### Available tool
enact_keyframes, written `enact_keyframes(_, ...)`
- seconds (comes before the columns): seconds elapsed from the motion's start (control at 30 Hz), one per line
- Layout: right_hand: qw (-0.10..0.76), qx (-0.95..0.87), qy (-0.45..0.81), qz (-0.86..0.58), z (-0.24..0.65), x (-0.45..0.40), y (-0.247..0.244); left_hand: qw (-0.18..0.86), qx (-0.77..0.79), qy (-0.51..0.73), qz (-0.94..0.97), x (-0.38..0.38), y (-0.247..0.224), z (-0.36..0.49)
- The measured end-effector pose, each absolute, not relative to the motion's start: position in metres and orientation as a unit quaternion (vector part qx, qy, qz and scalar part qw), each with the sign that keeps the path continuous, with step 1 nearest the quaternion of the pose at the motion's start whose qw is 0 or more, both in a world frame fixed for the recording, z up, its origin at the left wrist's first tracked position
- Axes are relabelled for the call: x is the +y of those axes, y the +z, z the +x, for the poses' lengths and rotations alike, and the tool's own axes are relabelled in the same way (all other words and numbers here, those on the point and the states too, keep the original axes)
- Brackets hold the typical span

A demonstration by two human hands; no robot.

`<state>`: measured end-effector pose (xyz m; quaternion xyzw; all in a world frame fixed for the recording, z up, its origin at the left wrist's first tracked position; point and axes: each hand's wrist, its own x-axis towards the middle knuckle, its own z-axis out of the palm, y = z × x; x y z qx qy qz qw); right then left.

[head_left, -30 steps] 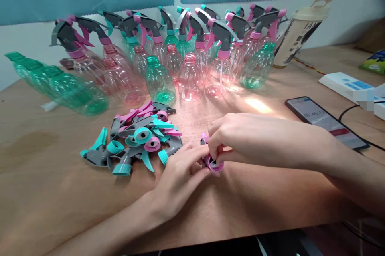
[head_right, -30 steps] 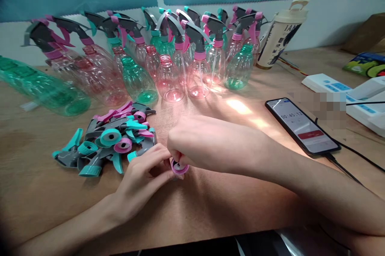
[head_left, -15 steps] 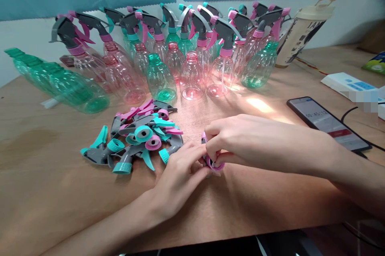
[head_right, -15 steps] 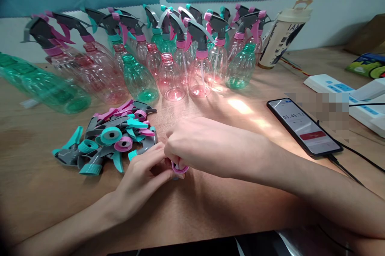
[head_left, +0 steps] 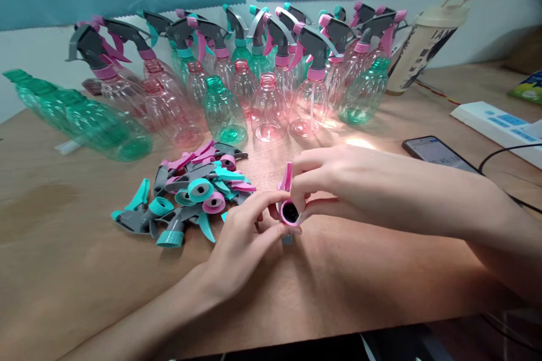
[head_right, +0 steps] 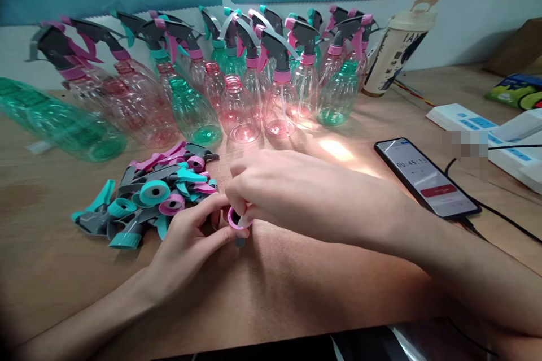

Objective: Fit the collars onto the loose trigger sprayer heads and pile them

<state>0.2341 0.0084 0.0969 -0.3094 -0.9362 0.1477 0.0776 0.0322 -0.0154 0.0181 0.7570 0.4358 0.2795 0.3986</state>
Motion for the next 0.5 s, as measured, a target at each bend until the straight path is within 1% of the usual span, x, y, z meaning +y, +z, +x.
enact_keyframes(0.1,0.14,-0.931,0.137,-0.307,0.2343,0.012,0.0998,0.415,0.439,0.3,0.739,-0.0153,0.0205,0.0347)
enact_keyframes(0.17,0.165,-0.927,0.13,-0.31,0.2346,0.0124,0.1003,0.428,0.44,0.301,0.73,-0.0162,0.0218,0.0365)
enact_keyframes(0.3,0.177,-0.921,0.125,-0.323,0.2348,0.0098,0.101,0.445,0.454,0.312,0.706,-0.0177,0.0249,0.0386)
enact_keyframes(0.5,0.174,-0.931,0.119,-0.298,0.2307,0.0049,0.1004,0.441,0.452,0.33,0.701,-0.0171,0.0258,0.0374)
